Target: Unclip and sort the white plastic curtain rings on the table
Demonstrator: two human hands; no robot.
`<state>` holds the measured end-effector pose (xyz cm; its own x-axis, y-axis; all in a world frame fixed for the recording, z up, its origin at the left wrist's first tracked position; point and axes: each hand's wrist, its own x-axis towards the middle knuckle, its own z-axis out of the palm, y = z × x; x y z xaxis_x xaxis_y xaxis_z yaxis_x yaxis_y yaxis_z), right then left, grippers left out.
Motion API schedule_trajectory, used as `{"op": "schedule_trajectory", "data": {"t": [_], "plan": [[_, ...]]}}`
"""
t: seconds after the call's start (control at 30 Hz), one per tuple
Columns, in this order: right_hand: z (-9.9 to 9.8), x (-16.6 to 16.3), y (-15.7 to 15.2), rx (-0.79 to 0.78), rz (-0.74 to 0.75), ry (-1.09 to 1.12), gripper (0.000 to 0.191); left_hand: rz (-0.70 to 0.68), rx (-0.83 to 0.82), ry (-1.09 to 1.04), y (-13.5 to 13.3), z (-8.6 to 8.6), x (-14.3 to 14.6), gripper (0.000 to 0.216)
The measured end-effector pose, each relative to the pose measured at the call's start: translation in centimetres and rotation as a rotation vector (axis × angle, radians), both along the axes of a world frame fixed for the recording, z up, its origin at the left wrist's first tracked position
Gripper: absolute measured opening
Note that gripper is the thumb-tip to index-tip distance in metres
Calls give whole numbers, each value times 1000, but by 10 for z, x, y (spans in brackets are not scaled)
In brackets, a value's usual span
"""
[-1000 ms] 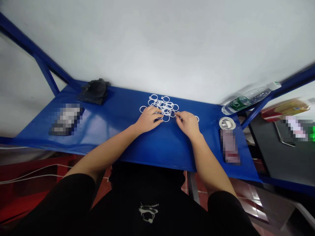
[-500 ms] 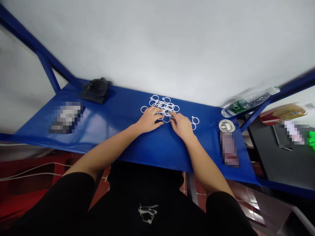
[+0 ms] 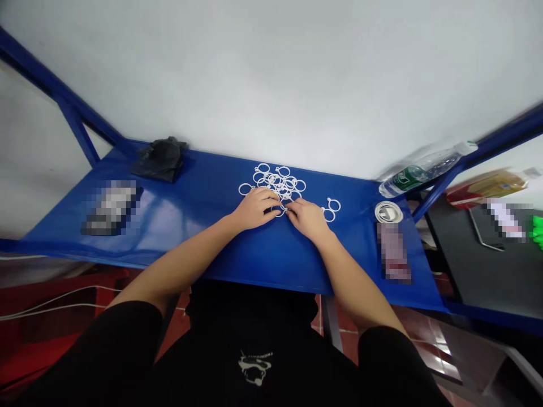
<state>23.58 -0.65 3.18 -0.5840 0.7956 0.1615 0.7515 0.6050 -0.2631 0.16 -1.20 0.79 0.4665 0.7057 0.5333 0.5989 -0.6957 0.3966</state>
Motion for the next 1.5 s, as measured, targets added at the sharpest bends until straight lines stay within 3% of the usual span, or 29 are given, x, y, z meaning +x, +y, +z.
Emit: {"op": "schedule_trajectory", "data": {"t": [0.67, 1.07, 1.5], "plan": [[4, -7, -12, 94, 119, 581, 16, -96, 121, -78, -5, 13, 2, 27], [-1, -5, -7, 58, 165, 592, 19, -72, 163, -209, -5, 11, 6, 13], [-1, -1, -6, 69, 231, 413, 19, -139, 237, -205, -7, 9, 5, 11]]}}
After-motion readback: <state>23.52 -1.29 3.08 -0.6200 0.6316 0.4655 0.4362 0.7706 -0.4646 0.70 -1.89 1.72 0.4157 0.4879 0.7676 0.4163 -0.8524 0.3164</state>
